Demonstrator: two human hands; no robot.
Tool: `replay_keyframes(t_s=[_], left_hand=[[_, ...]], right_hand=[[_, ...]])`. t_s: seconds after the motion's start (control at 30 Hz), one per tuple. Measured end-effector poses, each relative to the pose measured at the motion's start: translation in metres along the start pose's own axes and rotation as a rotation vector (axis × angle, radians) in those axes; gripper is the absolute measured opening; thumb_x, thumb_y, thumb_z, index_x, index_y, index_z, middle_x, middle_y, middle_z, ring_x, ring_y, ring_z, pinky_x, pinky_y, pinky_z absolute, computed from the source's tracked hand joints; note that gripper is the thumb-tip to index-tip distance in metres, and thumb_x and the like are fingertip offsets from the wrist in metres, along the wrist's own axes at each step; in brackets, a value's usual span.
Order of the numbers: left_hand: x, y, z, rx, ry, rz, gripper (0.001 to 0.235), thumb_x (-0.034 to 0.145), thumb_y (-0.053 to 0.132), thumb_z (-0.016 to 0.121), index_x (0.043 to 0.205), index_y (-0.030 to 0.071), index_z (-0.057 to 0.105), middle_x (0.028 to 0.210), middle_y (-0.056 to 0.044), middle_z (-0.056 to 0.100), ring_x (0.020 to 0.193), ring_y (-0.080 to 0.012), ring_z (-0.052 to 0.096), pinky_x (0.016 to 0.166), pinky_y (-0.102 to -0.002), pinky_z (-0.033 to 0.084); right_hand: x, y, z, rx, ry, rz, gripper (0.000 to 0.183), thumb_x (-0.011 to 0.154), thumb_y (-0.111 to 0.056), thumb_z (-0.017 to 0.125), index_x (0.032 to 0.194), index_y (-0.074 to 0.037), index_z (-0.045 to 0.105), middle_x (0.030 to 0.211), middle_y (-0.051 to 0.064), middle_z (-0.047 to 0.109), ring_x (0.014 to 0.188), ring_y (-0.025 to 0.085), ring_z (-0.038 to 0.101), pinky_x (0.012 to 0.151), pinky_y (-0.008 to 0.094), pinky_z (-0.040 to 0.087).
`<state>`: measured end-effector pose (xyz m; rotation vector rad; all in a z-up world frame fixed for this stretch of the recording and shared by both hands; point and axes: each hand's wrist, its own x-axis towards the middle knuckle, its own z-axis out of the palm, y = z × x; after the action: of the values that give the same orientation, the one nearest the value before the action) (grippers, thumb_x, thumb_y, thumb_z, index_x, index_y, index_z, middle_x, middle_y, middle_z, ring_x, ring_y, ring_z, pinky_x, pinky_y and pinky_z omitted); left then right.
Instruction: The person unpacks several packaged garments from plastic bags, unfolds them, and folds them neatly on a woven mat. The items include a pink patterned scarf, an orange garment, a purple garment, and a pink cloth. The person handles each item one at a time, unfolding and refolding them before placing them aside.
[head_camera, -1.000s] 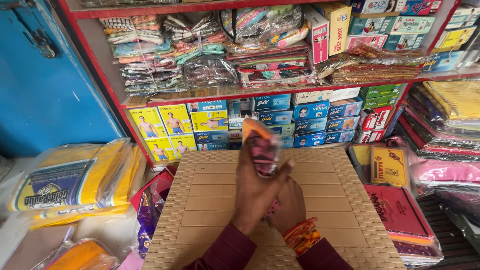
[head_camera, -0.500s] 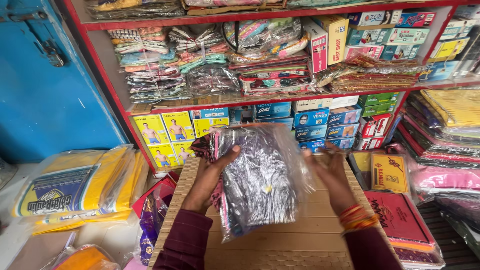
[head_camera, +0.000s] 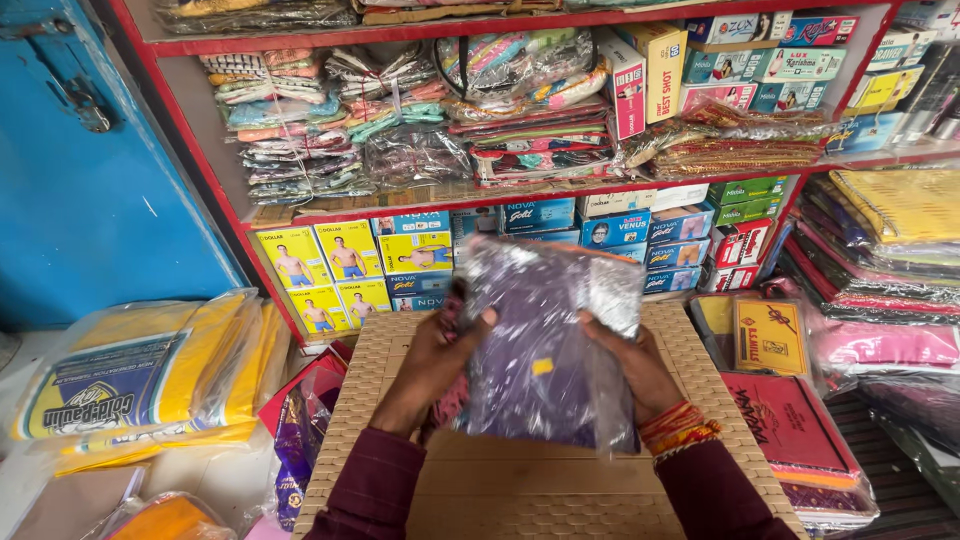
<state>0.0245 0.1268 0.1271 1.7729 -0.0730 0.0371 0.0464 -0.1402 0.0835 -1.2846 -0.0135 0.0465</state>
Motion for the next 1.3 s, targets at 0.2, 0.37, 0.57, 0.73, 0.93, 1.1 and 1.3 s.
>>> replay_keyframes(t_s=[0.2,0.37,0.57,0.73,0.93,1.1,1.3], left_hand=[[-0.010,-0.014,0.010,-0.072,-0.039,0.135,0.061,0.089,0.041,0.071,0.132,-0.002,0.064,0.114,-0.008,0.078,0.104,-0.0146,0.070,0.092,-0.030,0.055],[0.002,-0.015,0.014,-0.167,0.090,0.114,0.047,0.093,0.039,0.070,0.123,0.004,0.072,0.104,-0.003,0.077,0.095,-0.0091,0.066,0.086,-0.027,0.053],[0.009,-0.029,0.011,-0.441,0.420,0.085,0.027,0.095,0.027,0.068,0.104,0.001,0.072,0.090,0.001,0.071,0.083,-0.0109,0.063,0.074,-0.032,0.052],[-0.004,-0.027,0.030,-0.230,0.715,0.645,0.019,0.108,0.008,0.050,0.124,0.000,0.056,0.106,-0.010,0.059,0.101,-0.0242,0.059,0.095,-0.038,0.047],[-0.050,0.000,0.112,0.182,0.339,0.440,0.064,0.084,0.004,0.058,0.147,0.006,0.048,0.128,-0.015,0.058,0.123,-0.0316,0.054,0.111,-0.046,0.036],[-0.040,-0.018,0.100,0.462,0.420,0.607,0.086,0.077,0.004,0.064,0.158,0.004,0.033,0.168,-0.019,0.028,0.157,-0.0412,0.020,0.127,-0.053,0.009],[0.002,-0.072,0.073,0.307,0.557,0.428,0.049,0.087,0.007,0.061,0.135,0.005,0.054,0.136,-0.016,0.058,0.132,-0.0316,0.053,0.114,-0.047,0.043]], right_hand=[[-0.008,-0.008,0.002,0.133,0.021,0.056,0.044,0.090,-0.035,0.071,0.123,-0.007,0.065,0.103,0.006,0.073,0.084,0.016,0.073,0.067,0.032,0.063],[-0.014,-0.016,0.010,0.208,0.016,0.130,0.041,0.092,-0.041,0.067,0.121,-0.013,0.067,0.103,0.003,0.073,0.086,0.015,0.072,0.067,0.033,0.061],[-0.017,-0.015,0.011,0.364,-0.010,0.069,0.042,0.093,-0.037,0.065,0.128,-0.014,0.060,0.117,0.004,0.070,0.106,0.020,0.069,0.086,0.041,0.061],[-0.022,-0.014,0.015,0.507,-0.057,0.035,0.047,0.093,-0.040,0.062,0.131,-0.013,0.057,0.122,0.007,0.068,0.112,0.023,0.067,0.093,0.047,0.059],[-0.024,0.004,0.044,0.484,-0.190,0.065,0.055,0.099,-0.046,0.057,0.130,-0.001,0.062,0.112,0.015,0.074,0.098,0.027,0.072,0.091,0.047,0.058],[-0.023,0.009,0.039,0.644,-0.363,0.065,0.063,0.103,-0.049,0.055,0.127,0.009,0.057,0.113,0.021,0.073,0.101,0.029,0.073,0.094,0.044,0.060],[-0.011,0.006,0.011,0.642,-0.082,0.047,0.039,0.101,-0.038,0.060,0.124,-0.007,0.058,0.104,0.008,0.069,0.093,0.022,0.072,0.087,0.044,0.061]])
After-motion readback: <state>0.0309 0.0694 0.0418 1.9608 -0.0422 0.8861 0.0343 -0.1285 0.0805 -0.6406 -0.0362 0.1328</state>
